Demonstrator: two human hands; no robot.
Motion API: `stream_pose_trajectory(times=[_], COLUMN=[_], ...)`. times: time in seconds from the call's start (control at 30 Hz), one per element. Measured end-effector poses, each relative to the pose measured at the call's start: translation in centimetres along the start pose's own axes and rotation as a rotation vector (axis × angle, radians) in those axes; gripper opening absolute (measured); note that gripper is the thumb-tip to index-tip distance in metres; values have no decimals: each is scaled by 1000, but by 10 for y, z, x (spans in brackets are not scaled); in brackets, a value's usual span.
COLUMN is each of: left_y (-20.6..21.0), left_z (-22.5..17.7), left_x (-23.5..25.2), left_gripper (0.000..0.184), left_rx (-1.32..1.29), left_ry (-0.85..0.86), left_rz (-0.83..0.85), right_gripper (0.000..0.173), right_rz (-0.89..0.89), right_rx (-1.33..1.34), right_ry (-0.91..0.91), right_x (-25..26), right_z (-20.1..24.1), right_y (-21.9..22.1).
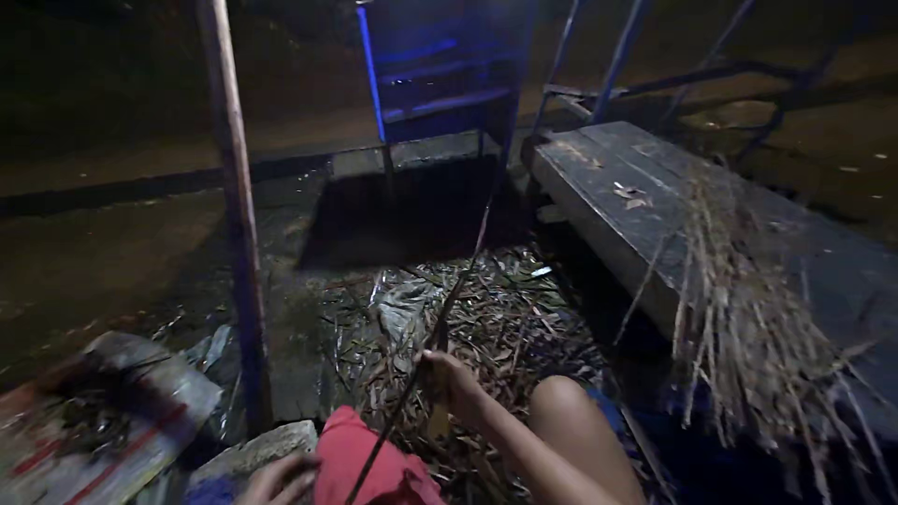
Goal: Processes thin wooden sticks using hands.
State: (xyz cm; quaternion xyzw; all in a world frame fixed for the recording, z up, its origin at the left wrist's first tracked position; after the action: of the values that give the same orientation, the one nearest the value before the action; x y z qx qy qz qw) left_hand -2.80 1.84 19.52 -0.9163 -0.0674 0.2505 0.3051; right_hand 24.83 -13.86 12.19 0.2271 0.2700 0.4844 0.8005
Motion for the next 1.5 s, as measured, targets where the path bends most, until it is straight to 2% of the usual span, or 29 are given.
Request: stream_pose_trajectory(times=[0.07, 0.13, 0.27, 0.37, 0.5, 0.73, 0.83, 0.97, 1.07, 1.27, 1.4, 1.5], left_y=[18, 37, 61, 61, 64, 79, 77, 71, 71, 74, 75, 76], left_z=[-30, -52, -80, -82, -72, -48, -57, -87, -105, -106, -107, -102], left_x=[38, 75, 120, 125, 117, 96, 97, 123, 140, 150, 147, 148], left_gripper=[33, 37, 24, 16, 11, 13, 18, 32, 24, 21, 17, 17], left_rx=[-138, -281, -482, -577, -684, -600, -538, -457, -573, -623, -663, -685], left_ry=[62, 42, 45, -50, -86, -43, -25, 29, 10, -39, -32, -25], left_rz=[-74, -18, 44, -3, -51, 163, 122, -59, -143, -126, -98, -70], right_gripper=[37, 34, 35, 37, 50, 43, 42, 42, 42, 47, 40, 40], right_rz=[113, 153, 85, -97, -126, 10, 89, 131, 143, 186, 189, 184], right_rx=[-44, -56, -114, -194, -388, -317, -295, -312, -324, -456, -522, -559], right_ry=[26, 36, -54, -164, -276, -245, -187, -152, -135, -89, -66, -117], right_x=[-4, -9, -11, -15, -26, -26, -24, -21, -20, -29, -31, -28], right_z=[-7, -9, -6, 10, 27, 23, 24, 23, 21, 26, 19, 18], right_y=[7, 11, 2, -6, -13, -12, -11, -8, -9, -6, -7, -10])
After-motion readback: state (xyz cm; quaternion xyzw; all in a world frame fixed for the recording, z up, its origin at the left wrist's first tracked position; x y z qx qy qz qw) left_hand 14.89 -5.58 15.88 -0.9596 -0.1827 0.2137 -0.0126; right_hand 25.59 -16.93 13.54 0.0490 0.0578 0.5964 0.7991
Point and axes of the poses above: each hand's wrist, its own x-axis towards the middle knuckle, its own y-axis out of the palm, z = x × y, the point moved 4 cm from there along x, towards the middle knuckle, and after that the axes turned 4 degrees about z, right-handed, at the moved point
